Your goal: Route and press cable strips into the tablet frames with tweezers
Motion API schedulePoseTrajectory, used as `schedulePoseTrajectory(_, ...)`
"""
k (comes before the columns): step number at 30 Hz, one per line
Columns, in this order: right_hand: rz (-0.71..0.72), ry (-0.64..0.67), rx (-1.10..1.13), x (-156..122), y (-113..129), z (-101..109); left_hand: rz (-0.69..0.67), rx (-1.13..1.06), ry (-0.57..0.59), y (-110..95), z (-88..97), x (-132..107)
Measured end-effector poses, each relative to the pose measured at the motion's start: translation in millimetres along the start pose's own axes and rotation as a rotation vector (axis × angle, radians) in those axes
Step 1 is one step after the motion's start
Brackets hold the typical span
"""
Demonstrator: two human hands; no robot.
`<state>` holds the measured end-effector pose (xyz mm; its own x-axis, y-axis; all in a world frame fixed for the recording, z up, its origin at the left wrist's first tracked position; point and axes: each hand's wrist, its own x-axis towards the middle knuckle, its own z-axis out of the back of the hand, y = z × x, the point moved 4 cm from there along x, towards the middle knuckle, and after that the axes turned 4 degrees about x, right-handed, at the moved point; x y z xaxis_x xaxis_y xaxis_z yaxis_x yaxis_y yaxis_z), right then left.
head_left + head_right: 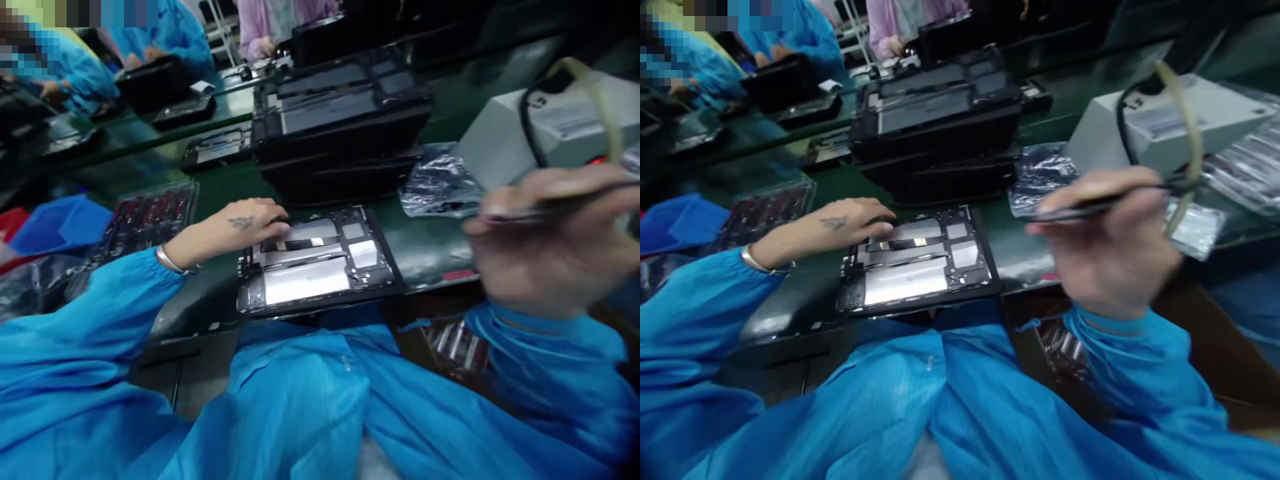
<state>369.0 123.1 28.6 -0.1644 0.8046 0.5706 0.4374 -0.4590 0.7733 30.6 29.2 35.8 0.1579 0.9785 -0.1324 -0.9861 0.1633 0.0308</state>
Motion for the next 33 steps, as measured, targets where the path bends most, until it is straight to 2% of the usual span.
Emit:
schedulePoseTrajectory(2, -0.134, 0.246, 0.169, 14.5, -15.3, -68.3, -0.033, -0.154, -0.052, 4.7, -22.3, -5.2)
schedulePoseTrajectory(4, -0.212, 0.421, 0.134, 23.3, -34.2, -118.1, -0.056, -0.262, -0.177, 6.2, -37.6, -6.2)
schedulePoseTrajectory(5, -0.218, 0.478, 0.070, 26.2, -44.5, -134.4, -0.069, -0.294, -0.228, 6.5, -42.8, -6.7)
schedulePoseTrajectory(7, -0.208, 0.554, -0.098, 29.3, -65.6, -152.2, -0.110, -0.340, -0.281, 6.5, -49.4, -8.6)
schedulePoseTrajectory(10, -0.202, 0.625, -0.282, 28.5, -90.0, -155.5, -0.150, -0.376, -0.305, 7.1, -52.2, -13.7)
schedulePoseTrajectory(14, -0.269, 0.673, -0.362, 25.1, -102.6, -149.1, -0.180, -0.385, -0.339, 5.9, -52.4, -17.8)
schedulePoseTrajectory(19, -0.351, 0.682, -0.366, 25.3, -99.9, -148.2, -0.182, -0.362, -0.335, 2.9, -55.4, -16.4)
schedulePoseTrajectory(33, -0.328, 0.763, -0.503, 26.2, -90.8, -151.1, -0.135, -0.354, -0.338, 1.3, -55.1, -17.8)
